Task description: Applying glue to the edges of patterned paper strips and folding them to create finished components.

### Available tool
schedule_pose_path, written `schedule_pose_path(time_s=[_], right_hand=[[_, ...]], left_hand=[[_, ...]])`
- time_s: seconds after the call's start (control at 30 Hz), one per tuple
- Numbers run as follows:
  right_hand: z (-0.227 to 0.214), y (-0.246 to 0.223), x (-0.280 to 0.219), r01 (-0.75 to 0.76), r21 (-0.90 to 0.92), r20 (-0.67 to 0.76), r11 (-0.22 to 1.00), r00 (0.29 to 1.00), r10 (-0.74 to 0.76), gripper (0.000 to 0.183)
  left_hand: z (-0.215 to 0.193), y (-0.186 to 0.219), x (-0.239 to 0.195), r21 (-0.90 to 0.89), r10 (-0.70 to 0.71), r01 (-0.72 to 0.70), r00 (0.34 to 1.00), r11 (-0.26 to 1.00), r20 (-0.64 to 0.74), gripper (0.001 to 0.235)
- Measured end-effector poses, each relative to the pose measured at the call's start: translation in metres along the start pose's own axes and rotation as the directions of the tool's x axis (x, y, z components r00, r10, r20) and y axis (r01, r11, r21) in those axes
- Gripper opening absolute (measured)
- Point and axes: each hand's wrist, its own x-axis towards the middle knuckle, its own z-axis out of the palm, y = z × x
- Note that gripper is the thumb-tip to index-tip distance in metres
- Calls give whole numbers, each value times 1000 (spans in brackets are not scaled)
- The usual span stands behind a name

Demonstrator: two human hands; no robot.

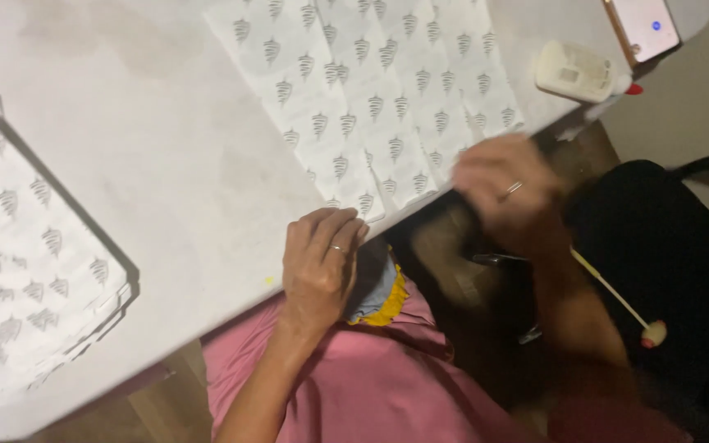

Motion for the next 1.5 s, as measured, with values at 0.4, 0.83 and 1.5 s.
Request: schedule_pose_path(time_s=[0.4, 0.83, 1.5], right_hand=[[62, -24, 1, 147, 252, 97, 956, 980, -176, 3], [57, -32, 9, -331, 379, 353, 864, 915, 195, 4], [56, -53, 10, -313, 240, 368, 919, 905, 212, 11]], left_hand=[[7, 5, -3, 58, -14, 18, 997, 998, -80, 4], [-4, 25, 18, 12, -443, 443, 896, 896, 26, 6], [-176, -82, -36, 635, -537, 674, 718, 378, -443, 84]])
